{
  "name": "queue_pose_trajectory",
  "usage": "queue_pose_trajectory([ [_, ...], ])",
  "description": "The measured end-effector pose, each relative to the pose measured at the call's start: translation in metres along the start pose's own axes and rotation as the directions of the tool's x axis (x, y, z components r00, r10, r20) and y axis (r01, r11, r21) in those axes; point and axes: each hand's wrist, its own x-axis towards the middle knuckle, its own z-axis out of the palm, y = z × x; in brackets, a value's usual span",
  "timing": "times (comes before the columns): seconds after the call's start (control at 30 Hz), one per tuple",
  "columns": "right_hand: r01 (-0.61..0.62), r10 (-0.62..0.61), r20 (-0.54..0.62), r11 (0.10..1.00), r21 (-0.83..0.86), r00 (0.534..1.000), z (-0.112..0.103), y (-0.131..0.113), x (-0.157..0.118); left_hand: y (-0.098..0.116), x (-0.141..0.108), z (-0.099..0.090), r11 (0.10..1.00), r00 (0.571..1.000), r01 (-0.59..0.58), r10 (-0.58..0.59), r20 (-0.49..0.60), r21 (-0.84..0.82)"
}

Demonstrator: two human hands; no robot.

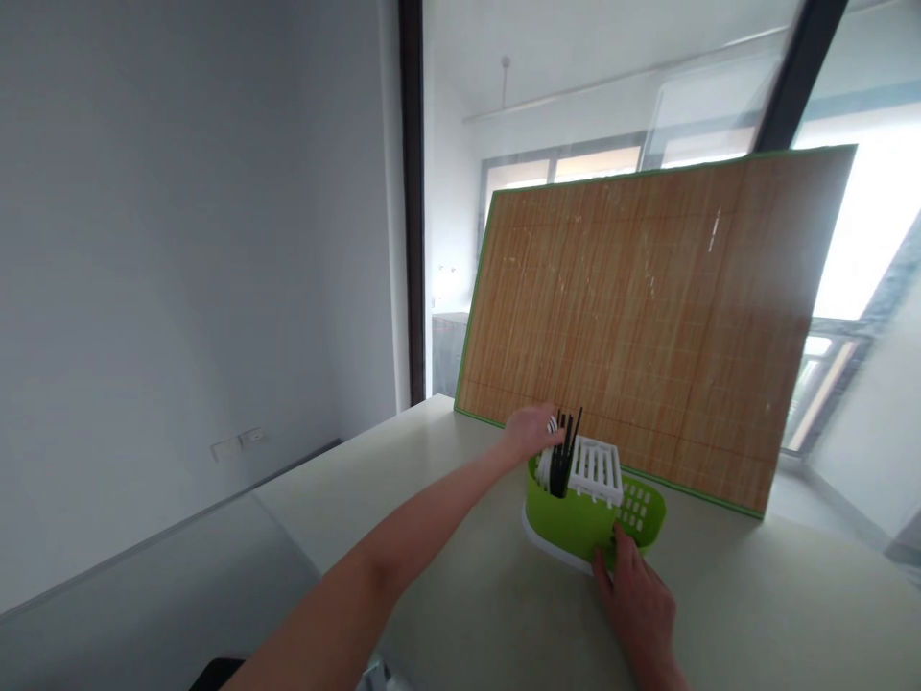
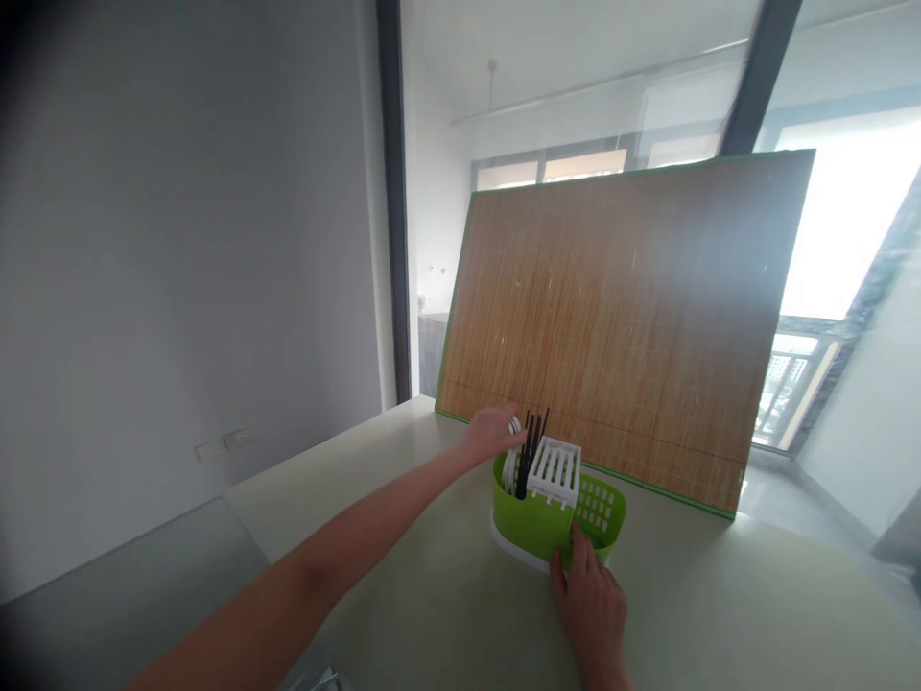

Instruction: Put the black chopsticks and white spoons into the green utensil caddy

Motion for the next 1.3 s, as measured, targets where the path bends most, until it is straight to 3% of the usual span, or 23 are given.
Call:
queue_pose_trajectory([
  [0.1, 0.01, -0.01, 0.001, 1.0, -0.002, 1.0, 0.002, 0.002, -0.001, -0.023, 0.014, -0.042, 0.998, 0.99, -0.021, 0.012, -0.139, -0.063],
  [0.17, 0.014, -0.014, -0.008, 1.0, -0.018, 1.0, 0.002, 0.003, -0.002, -0.044, 0.018, -0.068, 0.993, 0.984, -0.065, 0.047, -0.172, -0.1],
  [0.23, 0.018, -0.018, -0.013, 0.999, -0.035, 1.0, 0.001, 0.004, -0.002, -0.068, 0.014, -0.086, 0.991, 0.996, -0.076, 0.07, -0.062, -0.106],
  [0.3, 0.014, -0.015, -0.006, 0.999, -0.051, 1.0, 0.0, 0.003, -0.002, -0.091, -0.001, -0.091, 0.994, 0.992, -0.051, 0.062, 0.11, -0.098],
  [0.37, 0.012, -0.012, 0.009, 0.998, -0.061, 1.0, 0.0, 0.004, -0.003, -0.114, -0.024, -0.085, 0.997, 0.969, -0.014, 0.033, 0.245, -0.079],
  [0.57, 0.022, -0.021, 0.028, 0.999, -0.046, 0.999, 0.004, 0.007, -0.003, -0.17, -0.096, -0.037, 0.995, 0.88, 0.103, -0.086, 0.466, -0.011],
  [0.77, 0.014, -0.013, 0.041, 1.0, -0.017, 0.999, 0.001, 0.005, -0.002, -0.205, -0.12, -0.001, 0.972, 0.815, 0.232, -0.208, 0.541, 0.024],
  [1.0, 0.008, -0.009, 0.057, 1.0, 0.007, 0.998, 0.0, 0.004, -0.002, -0.211, -0.13, 0.025, 0.931, 0.767, 0.363, -0.317, 0.558, 0.03],
  [1.3, 0.012, -0.012, 0.033, 1.0, -0.009, 0.999, 0.003, 0.004, -0.003, -0.206, -0.147, 0.029, 0.931, 0.831, 0.365, -0.334, 0.445, 0.017],
])
